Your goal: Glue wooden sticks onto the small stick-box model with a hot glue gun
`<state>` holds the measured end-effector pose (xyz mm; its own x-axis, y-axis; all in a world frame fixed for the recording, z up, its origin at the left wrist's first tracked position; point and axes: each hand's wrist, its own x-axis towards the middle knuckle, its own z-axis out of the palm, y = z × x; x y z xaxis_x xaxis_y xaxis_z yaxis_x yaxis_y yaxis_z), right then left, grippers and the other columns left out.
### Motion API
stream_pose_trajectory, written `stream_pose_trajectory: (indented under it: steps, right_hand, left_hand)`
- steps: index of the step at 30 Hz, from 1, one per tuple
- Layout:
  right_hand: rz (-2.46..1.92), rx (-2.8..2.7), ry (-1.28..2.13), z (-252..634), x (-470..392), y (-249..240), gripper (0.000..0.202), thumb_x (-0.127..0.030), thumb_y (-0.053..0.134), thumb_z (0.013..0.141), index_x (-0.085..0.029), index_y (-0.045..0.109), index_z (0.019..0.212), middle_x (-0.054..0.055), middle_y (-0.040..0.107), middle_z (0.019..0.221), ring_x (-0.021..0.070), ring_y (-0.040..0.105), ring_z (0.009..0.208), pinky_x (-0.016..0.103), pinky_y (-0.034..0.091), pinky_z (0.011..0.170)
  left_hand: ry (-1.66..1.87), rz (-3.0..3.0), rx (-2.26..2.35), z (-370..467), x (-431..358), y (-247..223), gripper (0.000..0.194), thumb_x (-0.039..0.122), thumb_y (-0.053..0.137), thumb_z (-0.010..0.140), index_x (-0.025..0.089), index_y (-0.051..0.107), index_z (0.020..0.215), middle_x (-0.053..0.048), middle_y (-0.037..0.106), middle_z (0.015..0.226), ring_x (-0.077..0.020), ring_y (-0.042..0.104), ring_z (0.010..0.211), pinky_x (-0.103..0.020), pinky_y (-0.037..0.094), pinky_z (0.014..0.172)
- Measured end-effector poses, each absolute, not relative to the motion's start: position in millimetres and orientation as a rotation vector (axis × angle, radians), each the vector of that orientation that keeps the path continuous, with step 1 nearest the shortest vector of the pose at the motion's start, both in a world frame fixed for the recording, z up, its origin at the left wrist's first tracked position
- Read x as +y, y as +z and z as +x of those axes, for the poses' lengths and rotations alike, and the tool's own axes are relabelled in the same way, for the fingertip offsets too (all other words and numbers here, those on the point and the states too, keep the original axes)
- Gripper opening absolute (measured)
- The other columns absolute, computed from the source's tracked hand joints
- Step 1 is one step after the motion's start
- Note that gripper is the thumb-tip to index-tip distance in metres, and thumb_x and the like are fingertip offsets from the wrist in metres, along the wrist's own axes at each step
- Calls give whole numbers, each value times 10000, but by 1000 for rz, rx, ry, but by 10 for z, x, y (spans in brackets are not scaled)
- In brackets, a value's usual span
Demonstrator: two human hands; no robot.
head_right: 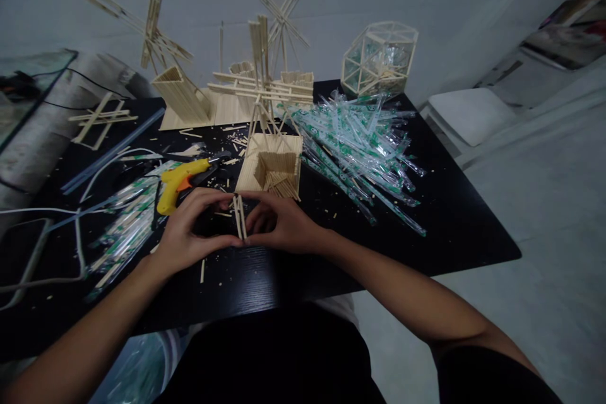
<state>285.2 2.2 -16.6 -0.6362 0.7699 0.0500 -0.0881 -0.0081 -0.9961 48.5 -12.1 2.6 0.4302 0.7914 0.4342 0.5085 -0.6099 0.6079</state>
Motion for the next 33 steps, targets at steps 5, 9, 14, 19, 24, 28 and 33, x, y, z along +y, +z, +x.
stream_pose_trajectory:
  steps: [5, 9, 14, 19, 24, 28, 33]
  right_hand:
    - [-715, -1646, 1724, 2848, 16, -180, 824, -215, 878, 726, -206, 492, 1454, 8, 724, 909, 122, 684, 751, 244, 536, 682]
    - [-700, -1652, 1705, 2851, 19, -201, 822, -207, 873, 733, -219, 490, 1460, 8, 724, 917, 122, 685, 755, 249, 543, 684]
    - [-701, -1683, 1691, 2856, 22, -215, 822, -226, 869, 744, -211, 480, 1469, 15, 726, 922, 124, 689, 759, 248, 551, 680]
    - [-709, -1699, 1675, 2851, 25, -230, 826, -248, 873, 743, -214, 482, 1470, 14, 729, 923, 119, 684, 746, 243, 549, 674]
    - [-704, -1684, 1671, 2853, 17, -213, 825, -254, 881, 735, -206, 495, 1463, 11, 721, 901, 116, 673, 729, 233, 535, 649]
    - [-701, -1673, 1731, 2881, 25, -174, 872, -204, 860, 745, -215, 438, 1508, 24, 737, 961, 122, 688, 776, 248, 550, 694]
    - [-649, -1374, 2002, 2884, 101, -151, 568, -270, 815, 802, -161, 614, 1322, 52, 756, 970, 140, 722, 764, 262, 581, 669]
  left_hand:
    - [994, 2273, 1105, 500, -126, 34, 685, 420, 898, 690, 213, 590, 1266, -57, 611, 1061, -220, 623, 962, -364, 535, 843]
    - [994, 2272, 1108, 513, -130, 37, 675, 433, 892, 695, 218, 592, 1260, -58, 614, 1059, -218, 627, 943, -369, 541, 831]
    - [990, 2279, 1105, 514, -128, 30, 690, 426, 899, 688, 223, 586, 1269, -60, 615, 1062, -214, 625, 946, -376, 544, 836]
    - [983, 2278, 1106, 511, -127, 22, 683, 439, 891, 696, 226, 588, 1270, -64, 618, 1068, -220, 628, 951, -385, 548, 838]
    - [983, 2272, 1095, 511, -128, 24, 680, 421, 893, 699, 223, 594, 1277, -64, 627, 1065, -222, 632, 952, -383, 546, 849]
    - [991, 2259, 1105, 501, -127, 28, 674, 426, 892, 702, 224, 600, 1274, -67, 626, 1071, -217, 631, 936, -383, 549, 836]
    - [986, 2227, 1103, 490, -134, 40, 681, 441, 893, 696, 227, 608, 1276, -76, 636, 1099, -221, 634, 937, -384, 556, 826]
